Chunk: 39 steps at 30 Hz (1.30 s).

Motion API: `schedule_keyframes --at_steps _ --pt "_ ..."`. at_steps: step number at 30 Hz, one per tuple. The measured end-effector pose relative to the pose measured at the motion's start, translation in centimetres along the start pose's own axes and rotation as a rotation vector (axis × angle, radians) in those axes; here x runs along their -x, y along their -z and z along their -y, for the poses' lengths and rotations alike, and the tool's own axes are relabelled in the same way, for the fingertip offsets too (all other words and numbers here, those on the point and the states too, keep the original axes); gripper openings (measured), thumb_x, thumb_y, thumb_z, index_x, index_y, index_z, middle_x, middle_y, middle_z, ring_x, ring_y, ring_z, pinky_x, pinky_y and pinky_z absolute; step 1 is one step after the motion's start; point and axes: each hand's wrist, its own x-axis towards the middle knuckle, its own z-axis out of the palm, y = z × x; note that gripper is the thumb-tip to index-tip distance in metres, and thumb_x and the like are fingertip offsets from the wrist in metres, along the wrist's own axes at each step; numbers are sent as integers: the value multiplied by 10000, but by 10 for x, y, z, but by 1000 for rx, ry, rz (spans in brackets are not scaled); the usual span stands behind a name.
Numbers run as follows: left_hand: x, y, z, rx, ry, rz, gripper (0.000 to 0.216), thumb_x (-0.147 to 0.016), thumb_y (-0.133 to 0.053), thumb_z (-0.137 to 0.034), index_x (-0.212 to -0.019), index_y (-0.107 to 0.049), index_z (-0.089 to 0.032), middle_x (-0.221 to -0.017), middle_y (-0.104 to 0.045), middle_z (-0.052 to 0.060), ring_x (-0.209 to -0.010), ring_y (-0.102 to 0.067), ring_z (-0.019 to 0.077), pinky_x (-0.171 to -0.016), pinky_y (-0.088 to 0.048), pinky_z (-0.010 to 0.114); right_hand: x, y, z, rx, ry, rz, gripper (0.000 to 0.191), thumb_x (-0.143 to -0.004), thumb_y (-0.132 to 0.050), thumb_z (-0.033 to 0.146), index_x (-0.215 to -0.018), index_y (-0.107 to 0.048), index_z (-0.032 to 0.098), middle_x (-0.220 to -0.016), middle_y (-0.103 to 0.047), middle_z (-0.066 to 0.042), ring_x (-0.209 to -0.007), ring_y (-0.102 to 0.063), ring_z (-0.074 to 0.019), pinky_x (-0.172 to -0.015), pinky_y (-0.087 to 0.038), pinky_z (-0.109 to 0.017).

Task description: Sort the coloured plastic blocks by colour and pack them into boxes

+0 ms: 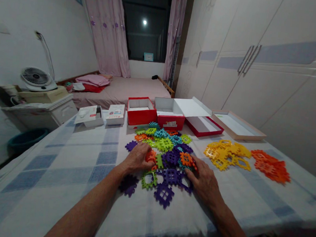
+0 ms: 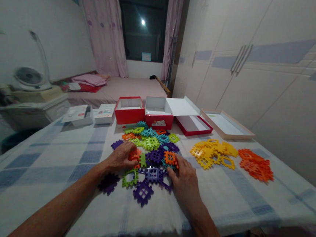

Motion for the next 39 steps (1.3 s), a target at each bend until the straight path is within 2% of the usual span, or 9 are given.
schedule_keyframes --at_steps 5,11,18,22,26,30,34,36,39 --pt "3 0 -1 77 7 -35 466 -692 -612 -250 -1136 -491 -176 -1067 -600 90 -976 -563 224 -858 -446 355 -16 12 0 37 66 129 408 -857 -480 381 -1230 -518 221 -1142 -616 -94 -1027 -572 -240 -848 -455 -378" --pt "2 0 -1 94 48 -128 313 -750 -577 -212 -1062 -561 -211 -1014 -645 53 -916 -610 194 -812 -480 325 -45 26 -3 19 -20 250 363 -914 -306 275 -1121 -598 211 -899 -703 -52 -788 -649 -183 -668 -448 -268" --pt "0 5 2 222 143 -327 226 -783 -561 -252 -997 -603 -194 -972 -667 48 -896 -621 181 -816 -481 322 -42 23 -6 -48 -15 247 379 -885 -298 224 -1139 -578 205 -882 -697 -43 -787 -642 -176 -691 -456 -274" --pt "-3 8 4 352 256 -393 211 -791 -558 -299 -959 -629 -190 -963 -678 44 -880 -629 174 -810 -485 312 -41 25 -8 -83 32 211 365 -852 -343 215 -1124 -586 207 -975 -685 -51 -853 -636 -177 -748 -468 -288" --pt "-4 9 6 478 363 -446 252 -796 -557 -367 -947 -634 -181 -920 -678 35 -816 -636 163 -761 -500 294 -49 36 -9 -153 -56 57 367 -810 -372 214 -1082 -616 189 -885 -698 -44 -773 -644 -175 -721 -486 -297" --pt "-2 12 3 279 333 -542 240 -829 -521 -351 -990 -627 -208 -939 -654 36 -848 -619 169 -781 -483 296 -57 43 10 -296 -160 -93 385 -801 -391 225 -1124 -594 180 -900 -687 -51 -665 -620 -156 -626 -489 -280" --pt "0 16 -3 200 248 -567 248 -866 -479 -330 -1049 -620 -239 -932 -622 30 -861 -602 156 -784 -470 272 -62 30 38 -624 -149 114 368 -844 -384 291 -1151 -561 193 -905 -673 -35 -633 -607 -138 -557 -489 -255" --pt "1 17 -5 241 229 -546 252 -874 -468 -324 -1050 -621 -229 -910 -613 29 -842 -599 150 -774 -472 267 -64 22 48 -683 -121 169 360 -852 -396 310 -1148 -561 191 -911 -671 -35 -692 -620 -149 -598 -504 -265" --pt "0 14 -6 234 215 -490 261 -869 -475 -309 -1079 -611 -235 -931 -599 29 -849 -593 149 -769 -472 269 -65 15 56 -607 -19 103 329 -828 -457 269 -1120 -589 197 -1009 -663 -48 -857 -625 -170 -774 -502 -311"
